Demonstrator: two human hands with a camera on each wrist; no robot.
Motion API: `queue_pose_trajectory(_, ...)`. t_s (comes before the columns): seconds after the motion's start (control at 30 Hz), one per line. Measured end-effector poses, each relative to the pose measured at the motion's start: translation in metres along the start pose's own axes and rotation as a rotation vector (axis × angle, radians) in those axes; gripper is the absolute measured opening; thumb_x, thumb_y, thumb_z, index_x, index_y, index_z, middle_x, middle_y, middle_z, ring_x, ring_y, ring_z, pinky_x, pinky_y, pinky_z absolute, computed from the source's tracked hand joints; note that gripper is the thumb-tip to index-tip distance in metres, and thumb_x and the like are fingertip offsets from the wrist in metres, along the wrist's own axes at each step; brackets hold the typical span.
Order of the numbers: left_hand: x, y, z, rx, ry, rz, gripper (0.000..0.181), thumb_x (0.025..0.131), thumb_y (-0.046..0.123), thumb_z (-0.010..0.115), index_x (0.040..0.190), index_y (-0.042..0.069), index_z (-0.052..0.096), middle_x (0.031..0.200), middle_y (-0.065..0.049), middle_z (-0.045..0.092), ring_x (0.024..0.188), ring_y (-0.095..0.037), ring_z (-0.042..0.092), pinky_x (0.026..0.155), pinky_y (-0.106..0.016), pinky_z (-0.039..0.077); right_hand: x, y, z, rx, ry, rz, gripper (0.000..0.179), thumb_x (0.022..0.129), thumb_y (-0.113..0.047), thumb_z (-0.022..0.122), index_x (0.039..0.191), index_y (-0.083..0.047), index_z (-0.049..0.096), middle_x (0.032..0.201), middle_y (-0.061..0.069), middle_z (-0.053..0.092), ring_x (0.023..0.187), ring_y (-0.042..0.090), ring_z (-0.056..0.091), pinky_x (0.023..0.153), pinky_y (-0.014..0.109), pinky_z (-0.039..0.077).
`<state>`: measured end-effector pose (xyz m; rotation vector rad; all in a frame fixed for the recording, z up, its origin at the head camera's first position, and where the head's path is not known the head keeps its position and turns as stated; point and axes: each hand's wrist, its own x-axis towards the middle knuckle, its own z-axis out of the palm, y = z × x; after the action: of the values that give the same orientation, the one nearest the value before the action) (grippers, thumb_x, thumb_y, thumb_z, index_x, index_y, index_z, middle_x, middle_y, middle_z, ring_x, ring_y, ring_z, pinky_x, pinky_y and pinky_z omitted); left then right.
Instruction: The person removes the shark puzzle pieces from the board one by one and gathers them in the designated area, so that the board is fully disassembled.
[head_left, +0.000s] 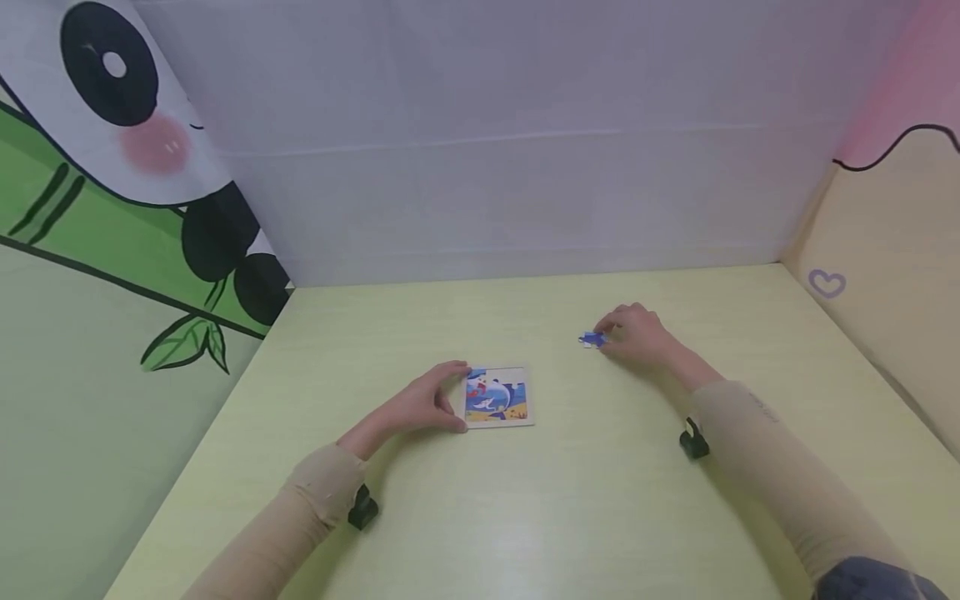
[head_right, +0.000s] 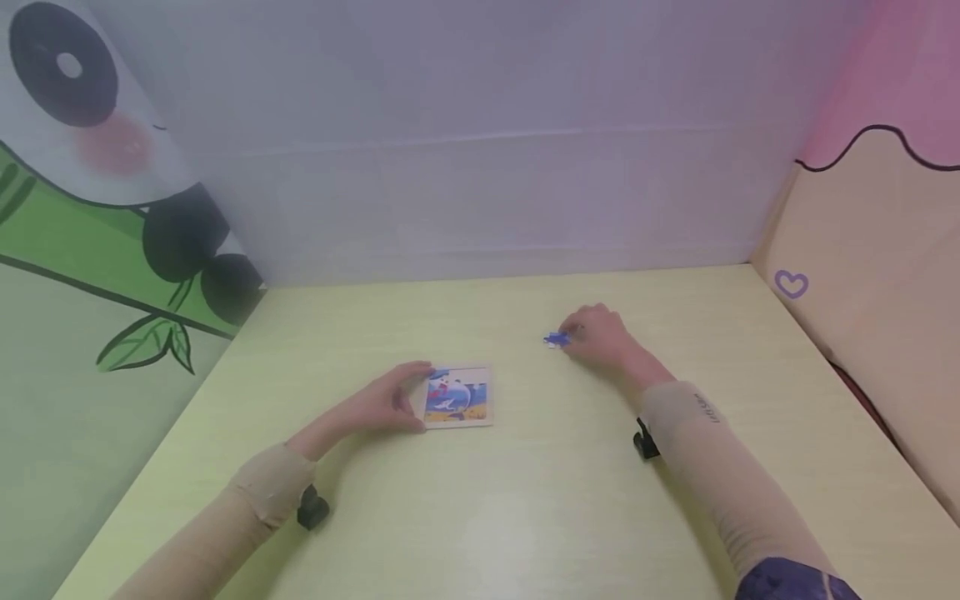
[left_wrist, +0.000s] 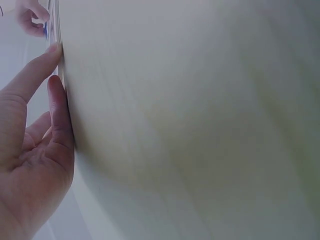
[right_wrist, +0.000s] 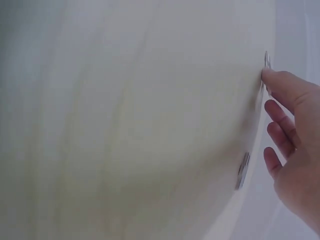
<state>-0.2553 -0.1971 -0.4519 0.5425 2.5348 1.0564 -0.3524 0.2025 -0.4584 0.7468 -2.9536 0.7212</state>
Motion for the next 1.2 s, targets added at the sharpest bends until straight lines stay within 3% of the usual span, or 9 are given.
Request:
queue_pose_trajectory(0.17,-0.001,0.000,-0.001,-0.002,0.006,0.002,0.095,0.075,0.016,0.086,0.154,0.012,0.033,0.165,-0.011,0.020,0.077,-0.011,0.064,0.073,-0.025,0.053,-0.007,0.008,-0.012,0.035,-0.052,0.019,0.032,0.088,-0.022,0.071,0.119,-0.014,0.070,0.128,0.016,0.063,0.123,0.044,0.046,0.101,0.070,0.029)
queue_pose_trajectory(0.33,-0.002,0.002,-0.002,0.008,0.008,0.003,0.094,0.076,0.017,0.085,0.154,0.012,0.033,0.165,-0.010,0.020,0.077,-0.010,0.064,0.073,-0.024,0.052,-0.011,0.016,-0.019,0.045,-0.072,0.013,0.034,0.089,-0.022,0.072,0.122,-0.014,0.069,0.132,0.016,0.061,0.127,0.043,0.048,0.102,0.075,0.028)
queue_pose_trajectory(0.7,-0.003,0.001,-0.003,0.008,0.006,-0.010,0.094,0.076,0.018,0.086,0.154,0.013,0.034,0.164,-0.010,0.023,0.077,-0.010,0.063,0.073,-0.023,0.052,-0.020,0.026,-0.026,0.133,-0.099,0.007,0.035,0.088,-0.019,0.074,0.121,-0.008,0.068,0.132,0.022,0.058,0.126,0.044,0.049,0.108,0.065,0.032)
queue_pose_trajectory(1.2,-0.005,0.000,-0.002,0.007,0.009,-0.013,0.094,0.076,0.016,0.085,0.154,0.012,0.033,0.164,-0.011,0.023,0.077,-0.011,0.062,0.072,-0.024,0.052,-0.025,0.022,-0.025,0.169,-0.107,0.048,0.036,0.089,-0.019,0.072,0.123,-0.008,0.068,0.135,0.023,0.055,0.129,0.046,0.045,0.109,0.066,0.029)
